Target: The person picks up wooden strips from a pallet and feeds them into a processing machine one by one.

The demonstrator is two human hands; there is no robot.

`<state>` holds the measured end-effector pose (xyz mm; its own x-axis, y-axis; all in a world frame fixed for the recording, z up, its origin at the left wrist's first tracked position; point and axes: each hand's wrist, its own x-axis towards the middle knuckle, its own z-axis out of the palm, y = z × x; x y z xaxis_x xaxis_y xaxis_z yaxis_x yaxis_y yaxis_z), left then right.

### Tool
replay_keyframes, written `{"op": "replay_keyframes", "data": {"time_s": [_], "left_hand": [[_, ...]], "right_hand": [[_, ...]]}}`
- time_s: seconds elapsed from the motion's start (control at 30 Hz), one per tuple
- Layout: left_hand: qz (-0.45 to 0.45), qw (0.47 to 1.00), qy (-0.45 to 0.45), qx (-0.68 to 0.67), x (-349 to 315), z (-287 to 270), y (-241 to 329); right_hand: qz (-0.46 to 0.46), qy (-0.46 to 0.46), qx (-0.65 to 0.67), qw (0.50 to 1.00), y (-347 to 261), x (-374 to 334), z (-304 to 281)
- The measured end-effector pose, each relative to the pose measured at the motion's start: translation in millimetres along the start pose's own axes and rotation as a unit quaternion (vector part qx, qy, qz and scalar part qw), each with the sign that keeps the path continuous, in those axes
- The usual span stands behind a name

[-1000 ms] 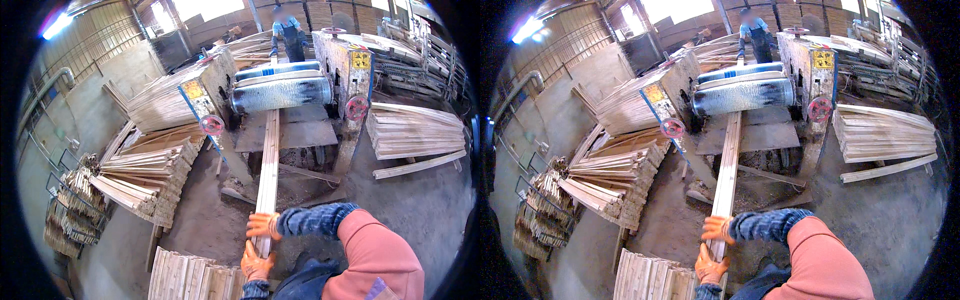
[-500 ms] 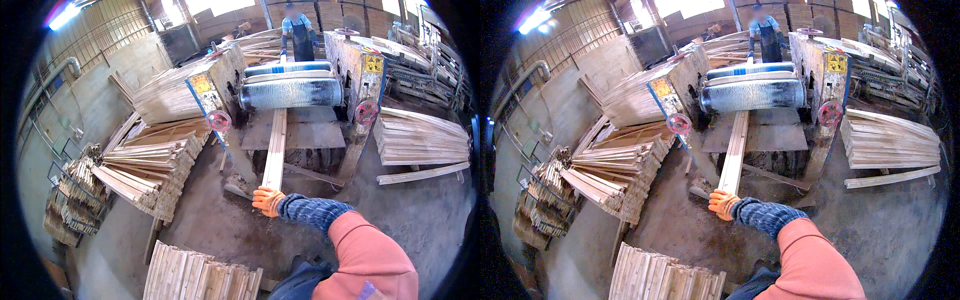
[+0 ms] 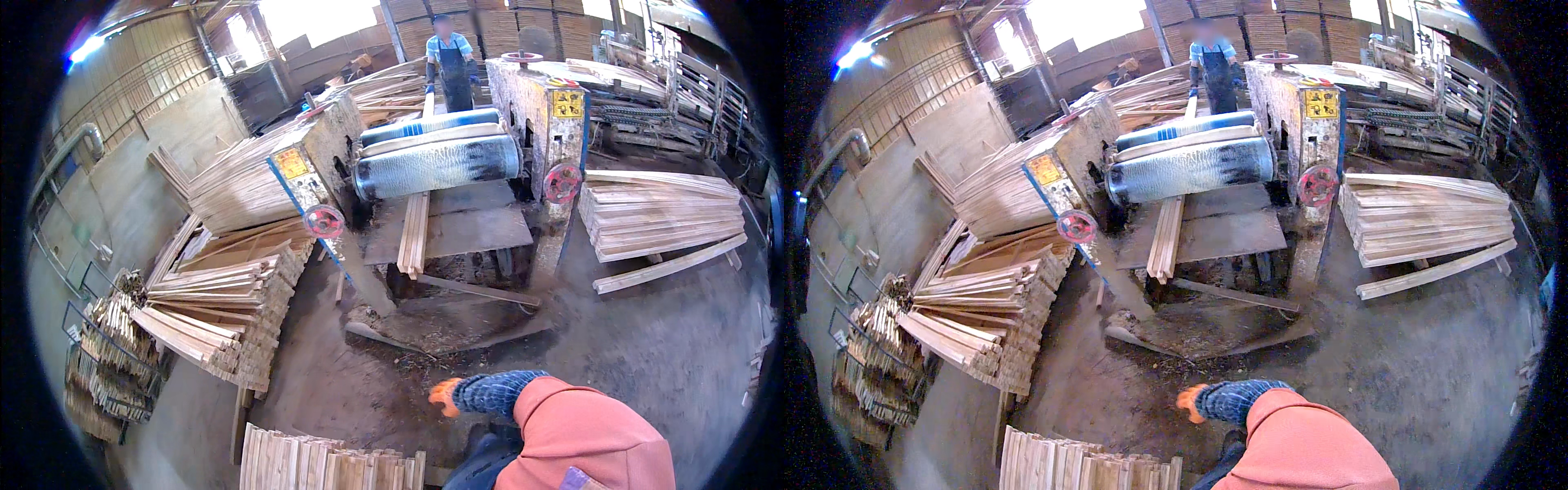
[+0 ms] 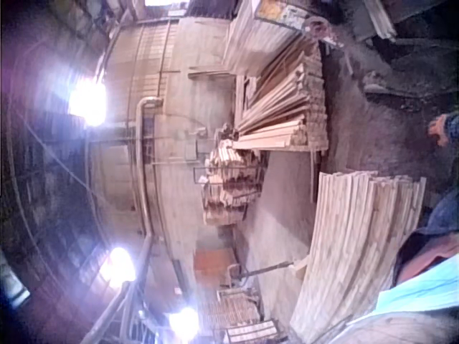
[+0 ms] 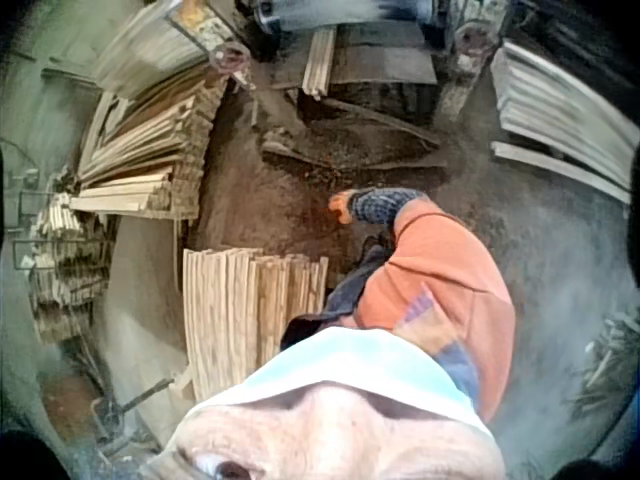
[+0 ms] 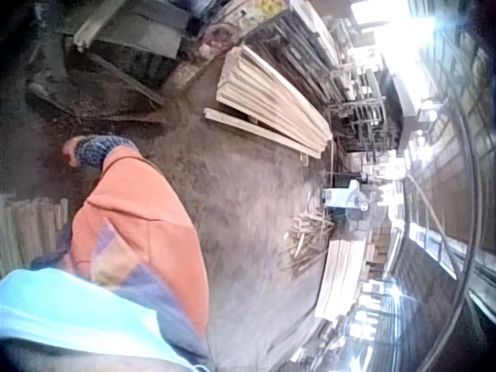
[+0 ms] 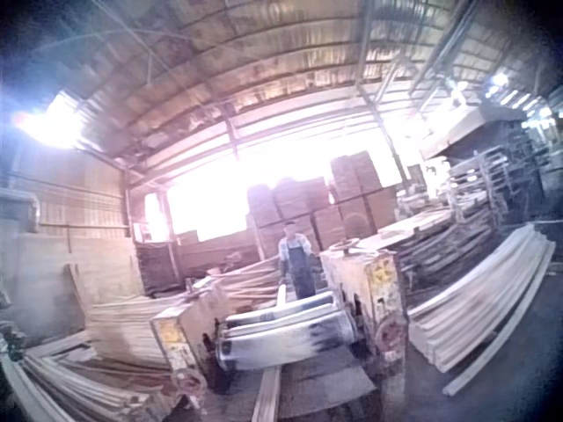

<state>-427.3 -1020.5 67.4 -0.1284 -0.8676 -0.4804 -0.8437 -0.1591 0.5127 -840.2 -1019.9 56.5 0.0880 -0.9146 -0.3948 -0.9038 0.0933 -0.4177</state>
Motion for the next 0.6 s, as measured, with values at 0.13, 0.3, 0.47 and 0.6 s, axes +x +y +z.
{"op": "replay_keyframes", "data": {"time_s": [0.13,0.3,0.47,0.6], "left_hand": [[0.013,1.0,-0.008,0.002,8.0,0.9,4.0],[0.018,1.0,-0.012,-0.006,10.5,6.1,9.3],[0.005,0.999,-0.006,-0.041,9.0,11.3,-4.1],[0.036,0.992,0.078,-0.09,-18.9,16.6,-121.2]], "right_hand": [[0.121,-0.089,0.051,0.987,37.2,-43.1,41.0],[0.307,-0.091,0.17,0.932,87.5,-95.4,63.4],[0.34,-0.057,0.198,0.918,119.0,-129.2,94.6],[0.335,-0.055,0.191,0.921,74.8,-108.2,85.9]]}}
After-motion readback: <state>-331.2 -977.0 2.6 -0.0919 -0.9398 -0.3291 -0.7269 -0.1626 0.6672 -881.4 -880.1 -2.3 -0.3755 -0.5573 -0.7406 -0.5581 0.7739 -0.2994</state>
